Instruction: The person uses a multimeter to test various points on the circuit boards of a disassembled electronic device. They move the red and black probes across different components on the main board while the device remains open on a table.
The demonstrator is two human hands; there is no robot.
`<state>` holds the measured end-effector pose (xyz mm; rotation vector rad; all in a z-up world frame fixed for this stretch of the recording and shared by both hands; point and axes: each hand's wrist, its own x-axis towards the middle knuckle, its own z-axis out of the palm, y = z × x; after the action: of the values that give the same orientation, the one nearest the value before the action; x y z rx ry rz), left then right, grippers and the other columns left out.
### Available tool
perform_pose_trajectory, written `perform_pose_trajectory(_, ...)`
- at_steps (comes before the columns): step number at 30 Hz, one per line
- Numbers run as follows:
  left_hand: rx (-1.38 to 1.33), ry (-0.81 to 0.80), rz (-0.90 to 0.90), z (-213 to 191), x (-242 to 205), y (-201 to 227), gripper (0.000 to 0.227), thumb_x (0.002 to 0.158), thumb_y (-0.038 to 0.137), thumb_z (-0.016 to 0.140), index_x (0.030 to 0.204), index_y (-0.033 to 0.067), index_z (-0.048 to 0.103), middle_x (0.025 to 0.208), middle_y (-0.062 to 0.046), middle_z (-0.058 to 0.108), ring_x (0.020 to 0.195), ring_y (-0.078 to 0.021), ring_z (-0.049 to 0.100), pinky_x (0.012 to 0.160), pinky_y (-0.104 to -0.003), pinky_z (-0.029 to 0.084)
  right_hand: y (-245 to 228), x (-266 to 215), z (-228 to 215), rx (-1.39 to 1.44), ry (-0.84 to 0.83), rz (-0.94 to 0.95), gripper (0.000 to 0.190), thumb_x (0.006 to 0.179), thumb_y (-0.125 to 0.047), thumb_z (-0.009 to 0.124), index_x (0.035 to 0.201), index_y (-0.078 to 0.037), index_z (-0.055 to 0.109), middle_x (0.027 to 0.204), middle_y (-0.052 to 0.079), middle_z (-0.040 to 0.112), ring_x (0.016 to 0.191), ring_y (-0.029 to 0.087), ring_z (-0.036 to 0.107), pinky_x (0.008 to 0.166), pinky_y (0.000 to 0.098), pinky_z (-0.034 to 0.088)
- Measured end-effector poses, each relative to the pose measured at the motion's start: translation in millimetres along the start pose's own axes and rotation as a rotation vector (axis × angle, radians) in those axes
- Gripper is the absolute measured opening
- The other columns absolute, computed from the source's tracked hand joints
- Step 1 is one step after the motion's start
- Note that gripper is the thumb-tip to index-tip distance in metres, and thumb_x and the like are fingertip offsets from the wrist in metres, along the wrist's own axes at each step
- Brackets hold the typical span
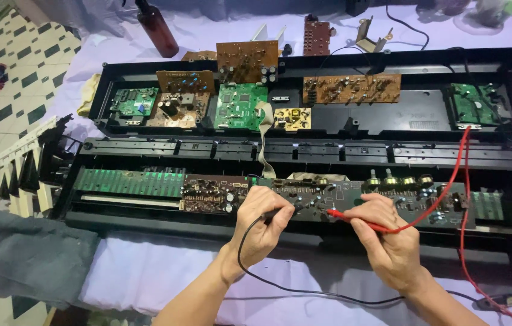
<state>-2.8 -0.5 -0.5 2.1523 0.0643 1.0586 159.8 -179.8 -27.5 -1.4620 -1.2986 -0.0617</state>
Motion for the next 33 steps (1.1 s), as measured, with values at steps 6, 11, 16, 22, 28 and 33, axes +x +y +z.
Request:
perform_pose_trajectory(6,0.017,-0.017,0.051,0,-1,-1,0.019,0.101,0.013,0.057,0.083,0.0083,0.059,0.078,-0.003,0.063,0.07,-0.0221,0.053,0.079,-0.037,0.04,3,-2,-2,-0.032,-0.013,-0.025,0.012,0.098,-0.006,0.058,0.098,-0.003,0.069,0.093,0.005,0.073,0.083,0.022,0.068,0.105,0.0476,0.051)
perform_pose_trajectory(11,0.017,-0.008,0.054,0,-3,0,0.021,0.102,0.016,0.057,0.083,0.0082,0.061,0.079,-0.003,0.065,0.072,-0.0215,0.054,0.08,-0.036,0.04,9,-8,-1,-0.024,0.005,0.022,0.012,0.099,-0.007,0.058,0.098,-0.004,0.07,0.093,0.005,0.072,0.092,0.024,0.065,0.108,0.0465,0.049)
perform_pose_trajectory(16,0.037,-0.022,0.062,4,-4,2,0.02,0.101,0.011,0.058,0.081,0.0082,0.061,0.077,-0.002,0.065,0.07,-0.021,0.054,0.077,-0.035,0.038,10,-8,-2,0.017,0.041,0.067,0.011,0.098,-0.006,0.06,0.097,-0.002,0.071,0.094,0.006,0.072,0.096,0.026,0.066,0.109,0.0448,0.048)
perform_pose_trajectory(22,0.039,0.0,0.066,4,-3,10,0.02,0.1,0.01,0.058,0.081,0.0069,0.062,0.074,-0.002,0.061,0.067,-0.0191,0.051,0.077,-0.034,0.039,2,-1,-6,0.079,0.004,0.087,0.014,0.1,-0.007,0.058,0.098,-0.002,0.07,0.092,0.009,0.071,0.088,0.022,0.068,0.089,0.0346,0.052)
perform_pose_trajectory(28,0.022,-0.001,0.102,6,-9,5,0.016,0.098,0.012,0.062,0.083,0.0069,0.065,0.077,-0.004,0.066,0.071,-0.0228,0.056,0.079,-0.036,0.041,3,-4,-1,0.115,0.008,0.123,0.016,0.101,-0.008,0.058,0.093,-0.002,0.071,0.09,0.008,0.07,0.089,0.022,0.066,0.089,0.0348,0.048)
perform_pose_trajectory(33,0.057,-0.125,0.145,7,-15,-2,0.011,0.101,0.014,0.061,0.093,0.0101,0.066,0.089,-0.002,0.07,0.081,-0.0245,0.062,0.085,-0.038,0.041,14,-15,1,0.014,-0.003,0.184,0.013,0.102,-0.007,0.059,0.098,-0.001,0.07,0.1,0.011,0.071,0.099,0.023,0.066,0.096,0.034,0.05)
